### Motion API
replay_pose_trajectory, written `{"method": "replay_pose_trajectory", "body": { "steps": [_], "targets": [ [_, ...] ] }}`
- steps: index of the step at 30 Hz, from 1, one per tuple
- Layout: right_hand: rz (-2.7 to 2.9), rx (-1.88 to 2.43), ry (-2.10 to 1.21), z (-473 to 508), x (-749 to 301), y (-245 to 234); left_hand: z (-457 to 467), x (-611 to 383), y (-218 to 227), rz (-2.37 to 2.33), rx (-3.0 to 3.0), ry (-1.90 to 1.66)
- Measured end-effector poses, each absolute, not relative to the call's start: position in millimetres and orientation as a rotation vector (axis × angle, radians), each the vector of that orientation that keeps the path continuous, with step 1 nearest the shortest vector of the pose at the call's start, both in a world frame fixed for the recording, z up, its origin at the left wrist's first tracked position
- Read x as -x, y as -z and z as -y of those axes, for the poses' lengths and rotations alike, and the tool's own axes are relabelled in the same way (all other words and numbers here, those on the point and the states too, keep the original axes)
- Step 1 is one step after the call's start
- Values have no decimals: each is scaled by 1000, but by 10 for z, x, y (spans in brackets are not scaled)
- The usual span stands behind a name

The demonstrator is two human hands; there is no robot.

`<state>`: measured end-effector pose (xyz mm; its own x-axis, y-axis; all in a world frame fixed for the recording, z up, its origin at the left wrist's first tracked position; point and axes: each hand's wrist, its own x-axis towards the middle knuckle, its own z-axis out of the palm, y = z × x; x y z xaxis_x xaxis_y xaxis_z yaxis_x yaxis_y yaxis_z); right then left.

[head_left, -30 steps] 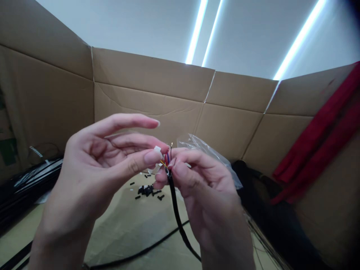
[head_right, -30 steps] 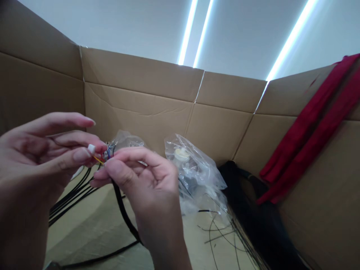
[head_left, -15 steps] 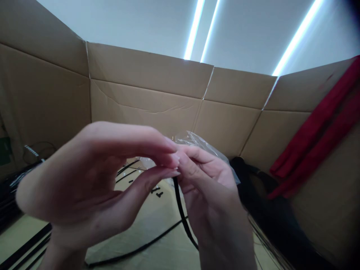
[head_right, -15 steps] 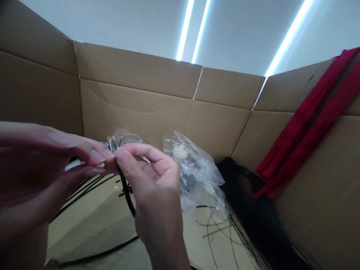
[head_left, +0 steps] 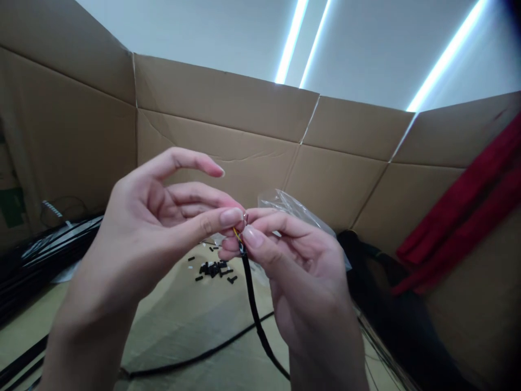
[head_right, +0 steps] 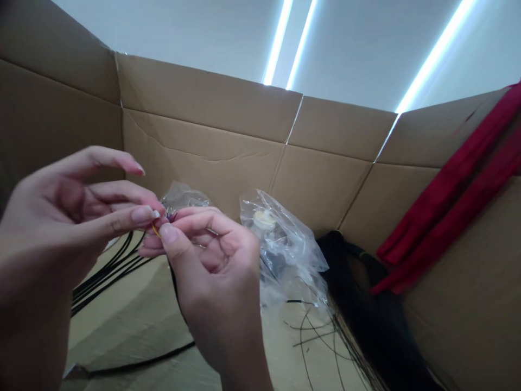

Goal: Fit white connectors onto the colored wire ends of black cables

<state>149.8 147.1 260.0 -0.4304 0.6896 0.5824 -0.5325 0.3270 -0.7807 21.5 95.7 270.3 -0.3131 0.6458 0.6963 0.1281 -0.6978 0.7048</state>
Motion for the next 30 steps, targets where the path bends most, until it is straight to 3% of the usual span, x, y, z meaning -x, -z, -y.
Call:
{"method": "replay_pose_trajectory", "body": {
  "steps": [9,30],
  "targets": [
    [1566,222,-1322,-1445,-1536,-2600,-969,-132,-2722,-900,-1248,-1913],
    [1457,250,-1310,-1428,-1480,-2637,-1026,-119,-2720,-816,-1283,-1751]
  ]
}}
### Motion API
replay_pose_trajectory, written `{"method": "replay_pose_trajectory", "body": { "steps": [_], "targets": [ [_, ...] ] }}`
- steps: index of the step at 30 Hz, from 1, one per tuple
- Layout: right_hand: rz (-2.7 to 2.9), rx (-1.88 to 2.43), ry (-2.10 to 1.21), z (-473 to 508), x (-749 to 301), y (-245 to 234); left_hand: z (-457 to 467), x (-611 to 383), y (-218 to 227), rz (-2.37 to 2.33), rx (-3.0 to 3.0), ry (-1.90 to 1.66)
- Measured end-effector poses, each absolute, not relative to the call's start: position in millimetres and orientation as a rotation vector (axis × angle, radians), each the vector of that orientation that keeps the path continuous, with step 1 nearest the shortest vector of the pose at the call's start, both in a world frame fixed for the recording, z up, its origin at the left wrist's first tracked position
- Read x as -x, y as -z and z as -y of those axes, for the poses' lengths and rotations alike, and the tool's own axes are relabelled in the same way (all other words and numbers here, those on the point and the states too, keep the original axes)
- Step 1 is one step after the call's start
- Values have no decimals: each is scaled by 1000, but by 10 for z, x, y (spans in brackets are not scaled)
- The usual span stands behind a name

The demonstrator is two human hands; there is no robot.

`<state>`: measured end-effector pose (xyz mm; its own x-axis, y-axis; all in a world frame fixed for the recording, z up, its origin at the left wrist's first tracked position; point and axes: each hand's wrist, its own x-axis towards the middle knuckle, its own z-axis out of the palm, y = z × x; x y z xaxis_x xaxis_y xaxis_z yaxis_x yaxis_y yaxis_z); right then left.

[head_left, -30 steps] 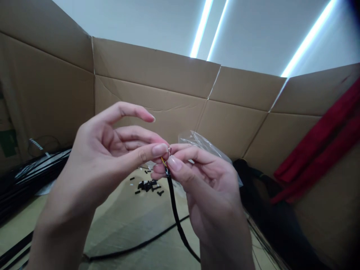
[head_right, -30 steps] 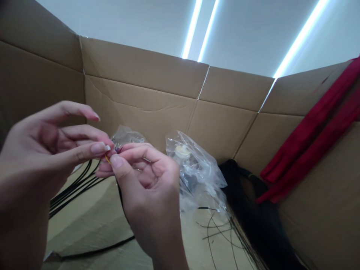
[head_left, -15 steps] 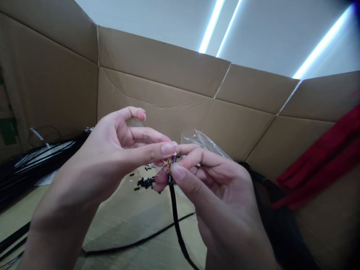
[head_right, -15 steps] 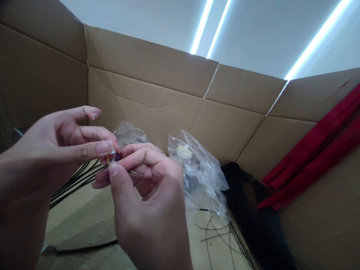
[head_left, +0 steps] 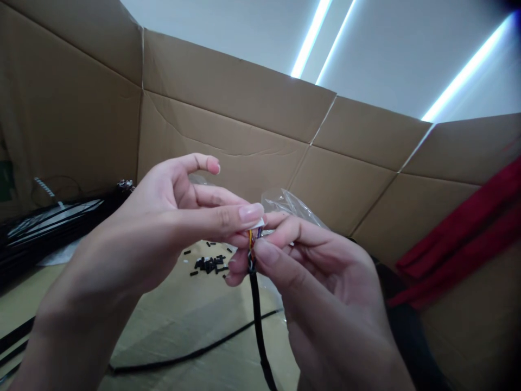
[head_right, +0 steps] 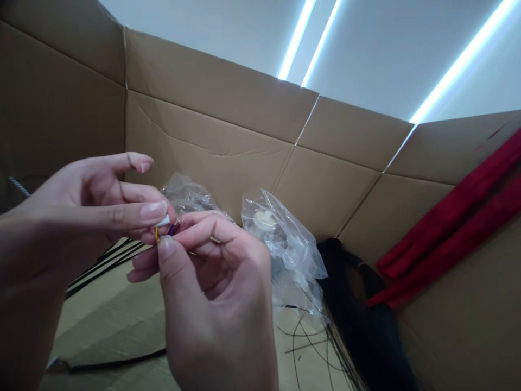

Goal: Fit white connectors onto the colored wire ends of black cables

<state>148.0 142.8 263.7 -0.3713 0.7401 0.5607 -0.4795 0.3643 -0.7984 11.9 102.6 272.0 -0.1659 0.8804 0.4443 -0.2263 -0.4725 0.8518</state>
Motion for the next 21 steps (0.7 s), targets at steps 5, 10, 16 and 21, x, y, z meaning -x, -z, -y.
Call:
{"method": "replay_pose_trajectory", "body": {
  "steps": [5,10,16,21],
  "targets": [
    [1457,249,-1378,-1437,-1464,-2659,-1003,-136,-2720,-803,-1295,-1715],
    [1489,267,-1371,-1427,-1466,-2727,-1014,-140,-2714,-800,-1295,-1736],
    [1497,276,-1373,-1434,-1477,-2717,-1004,-108,-2667,-783,-1282,-1741],
    [1509,284,-1363,-1436,-1470,-2720,-1008,-112,-2677,-735,-1212,-1744]
  ]
}}
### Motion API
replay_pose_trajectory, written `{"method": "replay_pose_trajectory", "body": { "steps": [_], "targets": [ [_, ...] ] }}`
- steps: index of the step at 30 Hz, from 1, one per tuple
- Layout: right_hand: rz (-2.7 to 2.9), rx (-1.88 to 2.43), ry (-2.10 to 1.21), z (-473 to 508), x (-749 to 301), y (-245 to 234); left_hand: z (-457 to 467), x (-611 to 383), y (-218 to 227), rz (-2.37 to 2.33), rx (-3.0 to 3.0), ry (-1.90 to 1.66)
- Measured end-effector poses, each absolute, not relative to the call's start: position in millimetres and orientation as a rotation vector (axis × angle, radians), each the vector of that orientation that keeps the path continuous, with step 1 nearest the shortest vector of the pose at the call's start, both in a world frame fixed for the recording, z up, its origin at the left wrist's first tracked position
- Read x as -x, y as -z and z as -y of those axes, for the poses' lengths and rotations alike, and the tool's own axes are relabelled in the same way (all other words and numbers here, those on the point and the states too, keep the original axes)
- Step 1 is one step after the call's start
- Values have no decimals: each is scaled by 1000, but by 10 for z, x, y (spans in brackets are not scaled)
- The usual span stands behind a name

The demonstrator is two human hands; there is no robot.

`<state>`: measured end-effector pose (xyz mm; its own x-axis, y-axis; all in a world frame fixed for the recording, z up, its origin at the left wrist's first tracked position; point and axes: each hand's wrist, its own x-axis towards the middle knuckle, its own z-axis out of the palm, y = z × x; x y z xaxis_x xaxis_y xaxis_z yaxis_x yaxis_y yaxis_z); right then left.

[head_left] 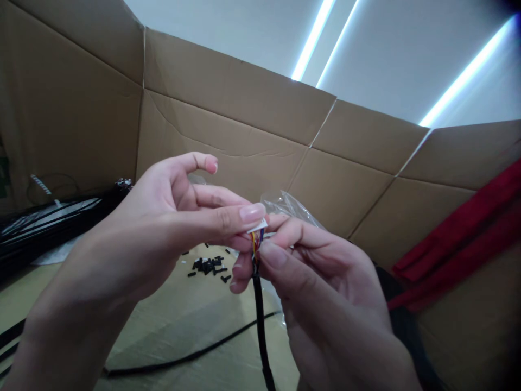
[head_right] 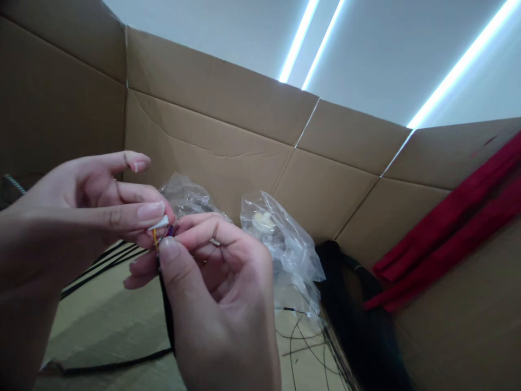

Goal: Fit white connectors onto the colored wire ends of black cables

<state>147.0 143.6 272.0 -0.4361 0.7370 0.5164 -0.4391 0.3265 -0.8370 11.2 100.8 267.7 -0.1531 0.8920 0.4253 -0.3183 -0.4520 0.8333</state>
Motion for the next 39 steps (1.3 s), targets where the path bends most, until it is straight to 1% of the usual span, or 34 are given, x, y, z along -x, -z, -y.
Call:
{"method": "replay_pose_trajectory", "body": {
  "steps": [7,14,22,27,31,39],
  "targets": [
    [1485,283,-1405,-1434,-1462,-2738,-1024,-103,-2682,-735,-1258,-1723],
    [1488,272,-1377,-1448,-1460,-2701,-1057,-118,-2691,-733,-1317,-1751],
    [1530,264,-1421,-1474,-1511,-2679,-1034,-172,-2690,-872,-1376,-1795],
    [1531,251,-1420,-1463,-1505,-2669,-1061,-230,-2689,-828,-1309,-1861],
    [1552,168,-1376,-1478,-1507,-2643,-1058,-274,-2686,-893,-1314,-1935],
    [1538,221,-1417,-1471,-1512,-2616,-1034,-330,-2661,-906,-1322,-2004]
  ]
}}
